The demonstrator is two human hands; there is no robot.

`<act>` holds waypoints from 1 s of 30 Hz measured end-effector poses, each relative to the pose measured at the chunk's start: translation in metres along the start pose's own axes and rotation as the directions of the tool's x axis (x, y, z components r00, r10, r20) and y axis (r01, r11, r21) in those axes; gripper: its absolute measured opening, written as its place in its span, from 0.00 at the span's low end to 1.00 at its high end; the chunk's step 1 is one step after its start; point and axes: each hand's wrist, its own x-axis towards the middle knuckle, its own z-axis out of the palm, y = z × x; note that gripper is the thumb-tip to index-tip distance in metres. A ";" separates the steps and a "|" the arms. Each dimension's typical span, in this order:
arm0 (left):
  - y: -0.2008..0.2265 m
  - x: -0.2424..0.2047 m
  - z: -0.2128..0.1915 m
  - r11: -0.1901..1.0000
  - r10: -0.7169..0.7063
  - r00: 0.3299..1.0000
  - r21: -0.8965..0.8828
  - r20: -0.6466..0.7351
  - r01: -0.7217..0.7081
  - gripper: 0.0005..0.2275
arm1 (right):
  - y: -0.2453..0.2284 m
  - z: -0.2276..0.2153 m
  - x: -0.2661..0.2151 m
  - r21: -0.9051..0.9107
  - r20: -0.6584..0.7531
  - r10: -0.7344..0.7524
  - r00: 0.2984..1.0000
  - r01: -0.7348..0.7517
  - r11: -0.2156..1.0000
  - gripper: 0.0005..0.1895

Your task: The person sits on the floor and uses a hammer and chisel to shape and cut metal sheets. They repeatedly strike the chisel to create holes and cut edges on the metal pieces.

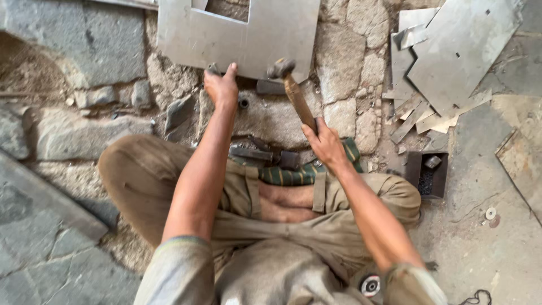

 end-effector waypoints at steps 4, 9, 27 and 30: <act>-0.012 0.001 -0.001 0.999 -0.055 0.998 0.002 0.007 0.055 0.32 | 0.015 0.013 -0.018 0.152 -0.380 -0.352 0.856 0.433 0.889 0.32; -0.013 0.001 0.005 0.999 -0.011 1.000 -0.047 0.017 0.012 0.29 | 0.017 0.027 0.003 0.031 -0.117 -0.150 0.982 0.155 0.987 0.32; 0.013 0.003 -0.058 0.993 -0.044 0.999 0.112 0.026 0.041 0.25 | 0.081 0.009 -0.115 0.823 0.427 0.381 0.820 -0.527 0.212 0.23; 0.014 -0.032 -0.079 0.931 0.254 0.967 0.272 -0.009 -0.242 0.38 | 0.100 0.022 -0.122 0.872 0.474 0.256 0.842 -0.489 -0.007 0.24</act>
